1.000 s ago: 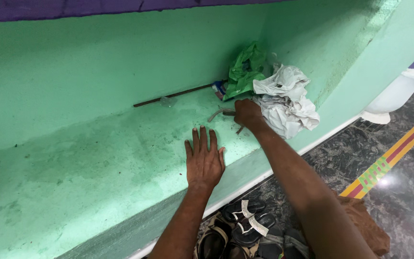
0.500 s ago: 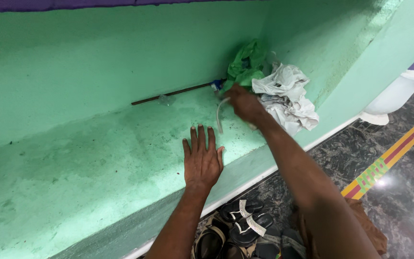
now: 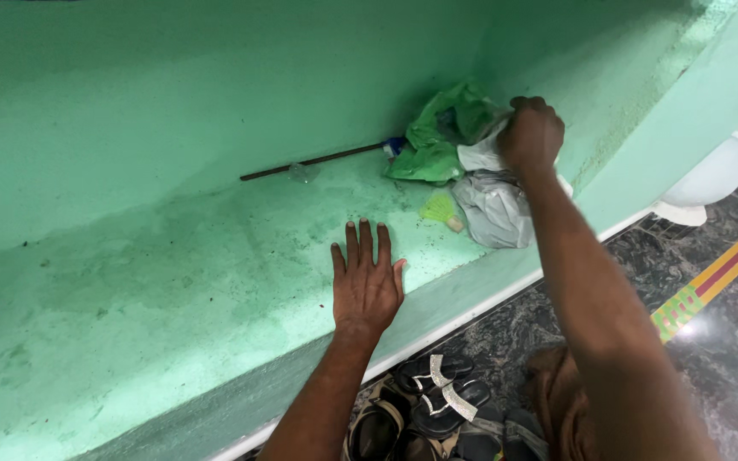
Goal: The person sits on the floor and organizes a collection of shoes and sandals from a built-in wall shelf. They pick up each pair individually, inspect them, and place them on the floor in a row. After removing all footwear, the person uses a cloth to wipe the shelf surface clean.
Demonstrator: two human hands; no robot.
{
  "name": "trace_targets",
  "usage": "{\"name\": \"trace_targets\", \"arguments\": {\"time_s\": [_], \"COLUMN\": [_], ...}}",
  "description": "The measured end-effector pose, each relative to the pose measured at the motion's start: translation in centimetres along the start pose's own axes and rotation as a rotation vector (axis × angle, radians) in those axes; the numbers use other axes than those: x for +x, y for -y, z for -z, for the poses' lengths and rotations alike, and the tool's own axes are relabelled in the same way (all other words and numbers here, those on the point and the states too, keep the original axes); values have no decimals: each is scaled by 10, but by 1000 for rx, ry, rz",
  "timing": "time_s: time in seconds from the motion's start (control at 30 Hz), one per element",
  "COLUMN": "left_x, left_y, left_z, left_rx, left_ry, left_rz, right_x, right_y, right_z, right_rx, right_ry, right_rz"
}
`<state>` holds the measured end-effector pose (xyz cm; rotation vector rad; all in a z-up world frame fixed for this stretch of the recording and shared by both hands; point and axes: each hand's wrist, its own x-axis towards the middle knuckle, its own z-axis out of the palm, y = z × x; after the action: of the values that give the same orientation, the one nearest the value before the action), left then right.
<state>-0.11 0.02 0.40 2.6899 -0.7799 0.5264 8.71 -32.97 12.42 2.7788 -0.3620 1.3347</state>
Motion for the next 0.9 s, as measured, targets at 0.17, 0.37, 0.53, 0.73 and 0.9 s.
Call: {"name": "trace_targets", "arguments": {"time_s": [0.17,0.37,0.53,0.73,0.9], "left_x": [0,1,0,1,0], "left_y": [1,0,-1,0,0], "left_z": [-2,-2,1,1,0], "left_rx": [-5,-18,-36,-29,-21], "left_ry": [-20,-2,-24,-20,-40], "left_rz": [-2,9,11,10,-3], "right_x": [-57,-77,-43,-56,-66], "right_y": [63,98,53,34,60], "right_z": [9,-35,-121,-159,-130], "right_rx": [246,849,539,419,190], "right_ry": [15,784,664,578,604], "right_rz": [309,85,-230,-105,-198]}}
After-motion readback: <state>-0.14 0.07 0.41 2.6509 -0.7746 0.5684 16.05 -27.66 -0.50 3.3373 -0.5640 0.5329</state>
